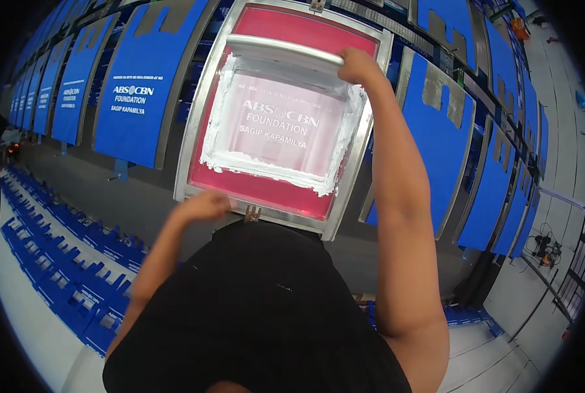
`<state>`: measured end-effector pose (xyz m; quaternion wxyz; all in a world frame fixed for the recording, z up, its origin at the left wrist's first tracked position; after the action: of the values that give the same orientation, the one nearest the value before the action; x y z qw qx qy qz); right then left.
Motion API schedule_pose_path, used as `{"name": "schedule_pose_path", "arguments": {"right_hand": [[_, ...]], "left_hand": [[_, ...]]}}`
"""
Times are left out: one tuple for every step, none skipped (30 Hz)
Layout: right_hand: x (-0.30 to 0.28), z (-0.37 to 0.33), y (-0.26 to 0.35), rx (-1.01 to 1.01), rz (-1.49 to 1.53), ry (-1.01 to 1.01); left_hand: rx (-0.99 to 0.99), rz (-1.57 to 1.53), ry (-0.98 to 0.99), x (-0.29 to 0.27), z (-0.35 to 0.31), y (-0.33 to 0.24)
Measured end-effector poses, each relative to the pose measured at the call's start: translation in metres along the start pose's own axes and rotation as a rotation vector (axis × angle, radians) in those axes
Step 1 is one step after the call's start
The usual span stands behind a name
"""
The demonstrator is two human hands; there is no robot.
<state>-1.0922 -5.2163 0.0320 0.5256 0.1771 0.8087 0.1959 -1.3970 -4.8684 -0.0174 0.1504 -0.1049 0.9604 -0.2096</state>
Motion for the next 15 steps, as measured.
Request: {"name": "schedule_pose_path", "arguments": {"right_hand": [[0.002, 0.003, 0.001, -0.021, -0.005, 0.008], [0.003, 0.007, 0.008, -0.049, -0.015, 0.015], [0.006, 0.007, 0.014, -0.070, -0.028, 0.022], [0.006, 0.009, 0.024, -0.134, 0.028, 0.077], [0.007, 0.009, 0.037, -0.138, -0.029, 0.059], [0.013, 0.009, 0.052, -0.137, -0.084, 0.039], [0.017, 0.008, 0.063, -0.133, -0.143, 0.013], [0.022, 0.009, 0.071, -0.137, -0.134, -0.027], [0.022, 0.008, 0.075, -0.137, -0.127, -0.062], [0.019, 0.007, 0.076, -0.134, -0.124, -0.098], [0.019, 0.000, 0.075, -0.125, -0.117, -0.132], [0.019, -0.011, 0.075, -0.111, -0.122, -0.116], [0.021, -0.024, 0.078, -0.102, -0.127, -0.099], [0.024, -0.038, 0.083, -0.094, -0.132, -0.077], [0.034, -0.057, 0.085, -0.074, -0.114, -0.049]], "left_hand": [[-0.067, -0.169, 0.138, 0.048, 0.008, 0.018], [0.028, -0.394, 0.014, 0.079, 0.014, 0.017], [0.129, -0.615, -0.106, 0.097, 0.022, 0.013], [0.172, -0.604, -0.054, 0.107, 0.031, 0.015], [0.213, -0.593, -0.005, 0.110, 0.037, 0.016], [0.255, -0.578, 0.047, 0.115, 0.040, 0.017], [0.306, -0.553, -0.007, 0.114, 0.039, 0.016], [0.358, -0.526, -0.058, 0.113, 0.036, 0.013], [0.411, -0.497, -0.107, 0.115, 0.033, 0.010], [0.480, -0.606, -0.192, 0.104, 0.018, -0.006], [0.423, -0.584, -0.131, 0.098, 0.005, -0.015], [0.368, -0.556, -0.067, 0.089, -0.007, -0.022], [0.311, -0.529, -0.010, 0.089, -0.011, -0.024], [0.336, -0.575, -0.025, 0.091, -0.010, -0.025], [0.323, -0.577, -0.023, 0.093, -0.010, -0.023]]}}
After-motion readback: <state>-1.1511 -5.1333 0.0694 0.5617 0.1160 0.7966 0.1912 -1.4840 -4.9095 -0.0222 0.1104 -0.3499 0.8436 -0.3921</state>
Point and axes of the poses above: each hand's wrist, its own z-axis towards the middle knuckle, its own x-axis out of the palm, y = z × x, the point moved 7 cm from there along z, towards the middle knuckle, and after that the axes turned 15 degrees about z, right-handed, at the moved point
